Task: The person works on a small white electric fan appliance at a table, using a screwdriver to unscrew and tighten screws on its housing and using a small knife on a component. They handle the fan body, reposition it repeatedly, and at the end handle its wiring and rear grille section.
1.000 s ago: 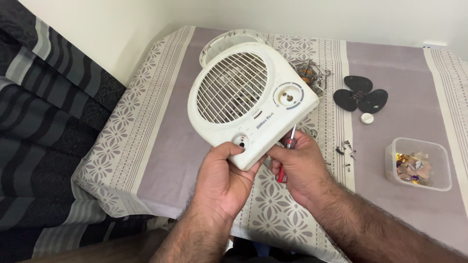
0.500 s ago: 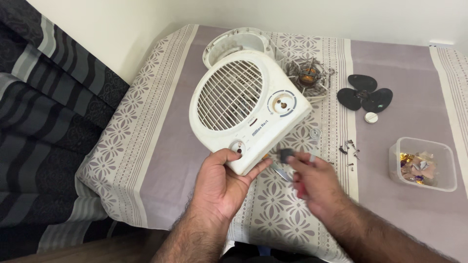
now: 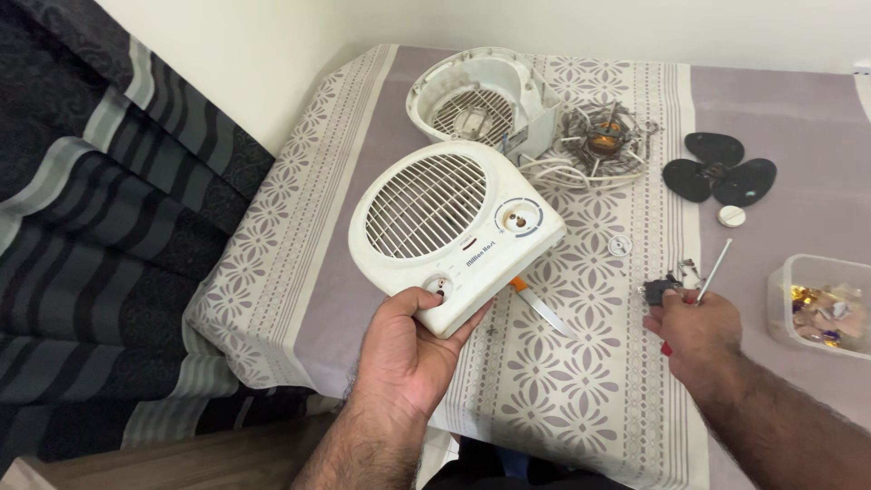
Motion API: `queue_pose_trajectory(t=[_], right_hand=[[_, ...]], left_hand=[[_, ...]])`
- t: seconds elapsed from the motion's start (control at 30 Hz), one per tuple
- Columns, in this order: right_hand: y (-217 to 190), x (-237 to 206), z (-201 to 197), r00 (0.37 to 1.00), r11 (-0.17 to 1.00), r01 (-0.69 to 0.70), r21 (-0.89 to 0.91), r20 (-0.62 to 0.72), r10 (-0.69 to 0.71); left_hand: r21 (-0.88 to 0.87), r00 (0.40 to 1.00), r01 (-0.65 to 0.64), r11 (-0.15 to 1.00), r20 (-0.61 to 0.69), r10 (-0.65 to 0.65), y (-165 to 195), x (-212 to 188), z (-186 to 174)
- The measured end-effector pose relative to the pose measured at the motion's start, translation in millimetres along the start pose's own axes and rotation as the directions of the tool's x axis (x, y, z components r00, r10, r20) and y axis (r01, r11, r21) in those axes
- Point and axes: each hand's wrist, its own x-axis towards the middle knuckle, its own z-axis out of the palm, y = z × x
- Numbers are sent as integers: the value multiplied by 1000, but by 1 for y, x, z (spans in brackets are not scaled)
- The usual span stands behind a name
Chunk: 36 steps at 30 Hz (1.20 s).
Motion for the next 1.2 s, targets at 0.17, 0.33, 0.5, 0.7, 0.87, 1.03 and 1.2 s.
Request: queue_pose_trajectory(t=[0.17,0.33,0.5,0.7,0.87,1.03,1.2], right_hand=[[-11,-10,-20,995,999,37,-17,89,-35],[-18,4,-11,979,996,32,80,199,-48],[-23,17,-18,961,977,-33,212,277,-28],[-19,18,-35,989,999,26,35,142,-30],[-15,6,-40,998,974,59,-218,36,-53],[-14,0,-35,997,944,77,-319,33,-71],[-16,0,-37,978,892,196,-408,18,-207]], left_hand=[[20,999,-40,999,-33,41,-16,-28,2],[3,993,-66,998,-99,66,-11,-36,2],[-6,988,-94,996,-120,92,-11,-42,-3],[-10,989,-107,994,-107,106,-9,-42,-5],[22,986,-115,993,-115,117,-10,-39,-6],[35,988,-128,991,-82,130,-15,-37,-7],[43,987,-118,992,-105,122,-17,-40,-9]])
